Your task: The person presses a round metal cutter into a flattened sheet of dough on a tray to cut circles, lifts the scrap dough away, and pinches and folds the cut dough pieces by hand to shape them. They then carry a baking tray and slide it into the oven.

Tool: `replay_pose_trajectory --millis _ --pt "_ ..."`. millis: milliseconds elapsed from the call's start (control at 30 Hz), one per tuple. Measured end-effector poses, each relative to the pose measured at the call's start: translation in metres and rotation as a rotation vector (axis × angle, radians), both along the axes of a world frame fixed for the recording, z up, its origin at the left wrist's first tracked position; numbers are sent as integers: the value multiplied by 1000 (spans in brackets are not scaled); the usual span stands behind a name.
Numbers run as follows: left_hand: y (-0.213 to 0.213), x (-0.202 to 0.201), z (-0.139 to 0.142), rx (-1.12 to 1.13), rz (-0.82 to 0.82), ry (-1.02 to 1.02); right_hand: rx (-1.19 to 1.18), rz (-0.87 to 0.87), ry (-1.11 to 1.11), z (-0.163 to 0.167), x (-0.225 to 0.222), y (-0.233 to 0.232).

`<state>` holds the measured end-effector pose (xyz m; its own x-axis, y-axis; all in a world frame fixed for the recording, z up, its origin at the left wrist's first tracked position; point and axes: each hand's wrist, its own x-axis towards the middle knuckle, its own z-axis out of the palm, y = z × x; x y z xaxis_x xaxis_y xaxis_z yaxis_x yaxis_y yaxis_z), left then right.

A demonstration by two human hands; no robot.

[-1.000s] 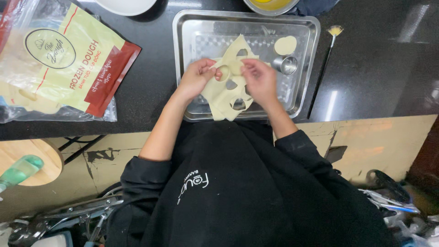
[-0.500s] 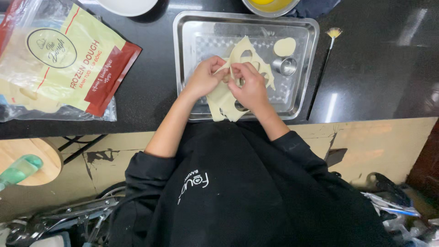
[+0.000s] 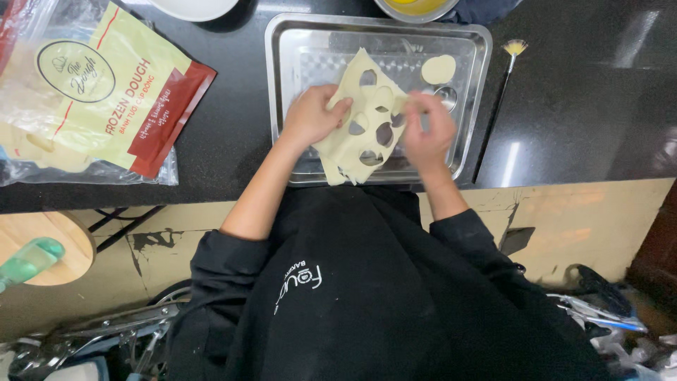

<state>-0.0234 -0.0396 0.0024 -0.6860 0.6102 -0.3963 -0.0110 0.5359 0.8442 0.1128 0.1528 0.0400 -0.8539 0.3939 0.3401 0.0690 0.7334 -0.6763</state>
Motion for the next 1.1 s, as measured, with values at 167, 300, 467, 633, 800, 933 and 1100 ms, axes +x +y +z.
replay_pose_trajectory --millis 167,300,467,633,800,933,1100 --pt "-2 27 23 97 -421 341 -70 -147 -110 14 -11 67" --pt "5 64 41 156 -534 590 74 97 -266 17 -26 66" --pt "4 77 45 14 -520 250 51 472 -467 2 -62 23" --pt "0 62 37 132 -168 227 199 579 -524 0 -78 5" --pt "0 15 28 138 -55 779 123 628 -608 2 -73 6" --pt "8 -9 30 -164 -391 192 10 586 -646 19 -66 11" --pt "-7 -23 33 162 -263 -277 -2 472 -372 54 -68 11"
